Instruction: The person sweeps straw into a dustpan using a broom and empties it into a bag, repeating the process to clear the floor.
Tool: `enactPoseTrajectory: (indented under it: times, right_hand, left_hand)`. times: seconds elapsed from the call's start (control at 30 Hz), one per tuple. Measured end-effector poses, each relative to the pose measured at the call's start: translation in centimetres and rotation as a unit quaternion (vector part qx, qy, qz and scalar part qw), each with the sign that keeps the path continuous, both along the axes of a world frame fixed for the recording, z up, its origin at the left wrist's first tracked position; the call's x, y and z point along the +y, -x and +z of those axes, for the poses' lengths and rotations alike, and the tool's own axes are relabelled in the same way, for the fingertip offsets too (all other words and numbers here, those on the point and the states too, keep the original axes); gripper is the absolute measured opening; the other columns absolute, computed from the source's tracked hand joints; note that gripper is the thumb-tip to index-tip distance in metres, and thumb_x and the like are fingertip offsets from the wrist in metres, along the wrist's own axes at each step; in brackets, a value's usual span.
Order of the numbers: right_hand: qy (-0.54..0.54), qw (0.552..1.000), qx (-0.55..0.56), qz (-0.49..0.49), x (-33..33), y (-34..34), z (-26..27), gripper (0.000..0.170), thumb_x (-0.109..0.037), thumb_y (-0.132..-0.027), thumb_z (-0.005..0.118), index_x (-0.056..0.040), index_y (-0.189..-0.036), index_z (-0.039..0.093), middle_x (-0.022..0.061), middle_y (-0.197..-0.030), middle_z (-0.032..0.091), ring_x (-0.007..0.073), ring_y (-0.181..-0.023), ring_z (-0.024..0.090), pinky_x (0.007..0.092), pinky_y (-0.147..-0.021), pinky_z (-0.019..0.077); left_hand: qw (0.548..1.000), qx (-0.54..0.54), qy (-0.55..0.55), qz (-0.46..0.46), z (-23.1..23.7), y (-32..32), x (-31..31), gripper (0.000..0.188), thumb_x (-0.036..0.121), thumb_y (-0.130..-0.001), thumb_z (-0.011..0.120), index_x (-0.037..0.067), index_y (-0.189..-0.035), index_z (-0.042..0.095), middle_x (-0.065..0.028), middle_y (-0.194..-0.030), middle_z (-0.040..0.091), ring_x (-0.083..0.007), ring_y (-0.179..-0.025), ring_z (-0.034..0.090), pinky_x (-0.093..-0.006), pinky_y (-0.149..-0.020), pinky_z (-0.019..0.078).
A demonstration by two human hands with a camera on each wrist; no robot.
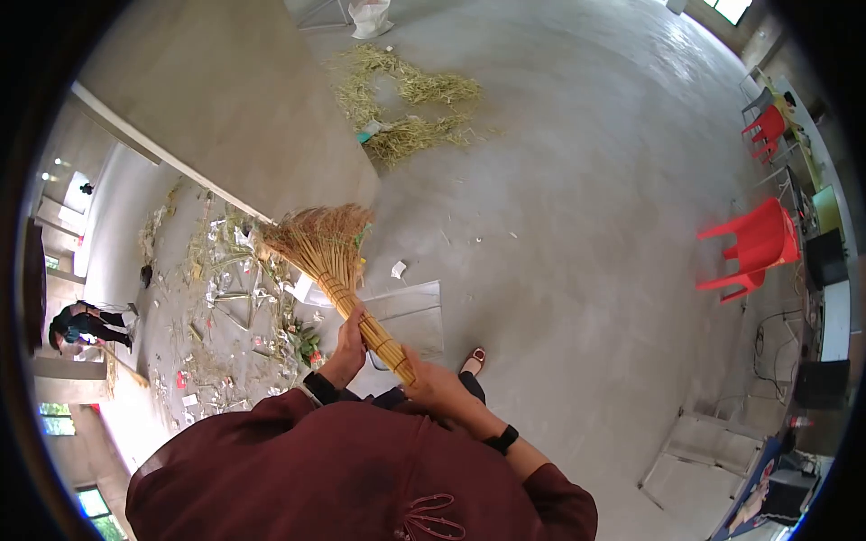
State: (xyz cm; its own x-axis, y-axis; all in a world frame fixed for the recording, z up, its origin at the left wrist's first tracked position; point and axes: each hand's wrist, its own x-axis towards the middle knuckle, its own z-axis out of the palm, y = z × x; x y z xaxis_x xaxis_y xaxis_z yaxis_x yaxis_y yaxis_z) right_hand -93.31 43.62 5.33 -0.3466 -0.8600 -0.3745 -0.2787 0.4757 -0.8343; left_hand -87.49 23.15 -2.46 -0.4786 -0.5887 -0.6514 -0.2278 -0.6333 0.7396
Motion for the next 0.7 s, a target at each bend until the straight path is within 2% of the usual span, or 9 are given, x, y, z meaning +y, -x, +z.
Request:
enactPoseTrajectory:
  times: [0.1, 0.2, 0.27, 0.3, 0.37, 0.4, 0.47, 0.6, 0.7]
  right_hand:
    - [0.041, 0.998, 0.050, -0.011, 1.9, 6.0, 0.3, 0.070, -0.022, -0.075, 0.057, -0.0028, -0.133, 0.024, 0.0293, -0.087, 0.058, 0.0463, -0.078, 0.056, 0.0471, -0.073, 0.0449]
    - [-0.009, 0.999, 0.021, -0.024, 3.1, 10.9, 0.5, 0.070, -0.019, -0.075, 0.058, -0.0027, -0.133, 0.024, 0.0279, -0.094, 0.058, 0.0441, -0.078, 0.057, 0.0451, -0.074, 0.0457]
    - [0.072, 0.989, -0.007, -0.127, 3.4, 14.0, -0.9, 0.074, -0.024, -0.073, 0.063, -0.0045, -0.134, 0.026, 0.0240, -0.097, 0.059, 0.0383, -0.080, 0.060, 0.0437, -0.072, 0.0461]
    - [0.076, 0.989, -0.004, -0.124, 3.5, 15.8, -0.9, 0.074, -0.024, -0.073, 0.063, -0.0045, -0.134, 0.026, 0.0240, -0.097, 0.059, 0.0383, -0.080, 0.060, 0.0437, -0.072, 0.0461]
    - [0.120, 0.953, -0.137, -0.241, 4.1, 18.9, -0.7, 0.074, -0.018, -0.071, 0.067, -0.0035, -0.132, 0.028, 0.0170, -0.094, 0.059, 0.0269, -0.074, 0.061, 0.0368, -0.066, 0.0487]
    - [0.117, 0.954, -0.141, -0.236, 4.4, 20.7, -0.5, 0.074, -0.018, -0.071, 0.067, -0.0035, -0.132, 0.028, 0.0170, -0.094, 0.059, 0.0269, -0.074, 0.061, 0.0368, -0.066, 0.0487]
    - [0.086, 0.928, -0.222, -0.287, 5.0, 25.2, -0.5, 0.069, -0.010, -0.071, 0.065, -0.0016, -0.129, 0.030, 0.0102, -0.088, 0.056, 0.0166, -0.066, 0.058, 0.0291, -0.057, 0.0489]
    - [0.054, 0.923, -0.175, -0.339, 7.8, 32.1, -6.0, 0.061, -0.004, -0.073, 0.058, -0.0037, -0.128, 0.031, 0.0086, -0.083, 0.053, 0.0145, -0.055, 0.054, 0.0274, -0.047, 0.0472]
    - [-0.036, 0.888, -0.235, -0.394, 10.9, 36.8, -7.9, 0.049, -0.004, -0.074, 0.056, -0.0032, -0.119, 0.036, 0.0078, -0.076, 0.052, 0.0158, -0.053, 0.054, 0.0290, -0.045, 0.0480]
  left_hand:
    - [0.999, 0.003, 0.009, -0.043, 0.1, 4.9, 0.9, 0.046, 0.049, -0.080, 0.057, 0.004, -0.084, 0.054, -0.0013, -0.066, 0.049, -0.0101, -0.051, 0.042, -0.0244, -0.045, 0.0343]
    - [0.998, -0.019, 0.026, -0.061, 0.7, 9.8, 0.9, 0.051, 0.054, -0.080, 0.055, 0.005, -0.095, 0.052, -0.0002, -0.067, 0.045, -0.0087, -0.054, 0.040, -0.0238, -0.047, 0.0340]
    - [0.997, -0.036, 0.042, -0.050, 0.9, 12.3, 0.8, 0.055, 0.055, -0.080, 0.054, 0.005, -0.103, 0.050, 0.0006, -0.068, 0.043, -0.0081, -0.055, 0.039, -0.0235, -0.047, 0.0339]
    - [0.994, -0.061, 0.064, -0.063, 1.0, 13.5, 0.6, 0.053, 0.054, -0.082, 0.052, 0.010, -0.111, 0.046, 0.0014, -0.067, 0.041, -0.0072, -0.055, 0.038, -0.0231, -0.048, 0.0347]
    - [0.992, -0.072, 0.078, -0.074, 0.5, 15.3, -0.2, 0.062, 0.050, -0.083, 0.053, 0.012, -0.128, 0.033, 0.0019, -0.067, 0.040, -0.0067, -0.054, 0.038, -0.0225, -0.049, 0.0354]
    - [0.992, -0.077, 0.076, -0.068, 0.3, 16.2, -0.2, 0.062, 0.050, -0.083, 0.053, 0.012, -0.128, 0.033, 0.0019, -0.067, 0.040, -0.0067, -0.054, 0.038, -0.0225, -0.049, 0.0354]
    - [0.992, -0.081, 0.084, -0.042, -0.3, 18.5, -0.6, 0.067, 0.044, -0.083, 0.055, 0.012, -0.134, 0.025, 0.0014, -0.067, 0.041, -0.0075, -0.055, 0.040, -0.0229, -0.048, 0.0357]
    - [0.993, -0.101, 0.065, -0.016, -3.4, 23.0, -1.9, 0.074, 0.038, -0.080, 0.061, 0.010, -0.135, 0.021, -0.0012, -0.068, 0.046, -0.0094, -0.056, 0.044, -0.0239, -0.047, 0.0361]
    - [0.987, -0.130, 0.090, -0.011, -5.7, 27.6, -2.6, 0.075, 0.036, -0.080, 0.061, 0.008, -0.135, 0.020, -0.0026, -0.070, 0.048, -0.0108, -0.057, 0.046, -0.0247, -0.047, 0.0383]
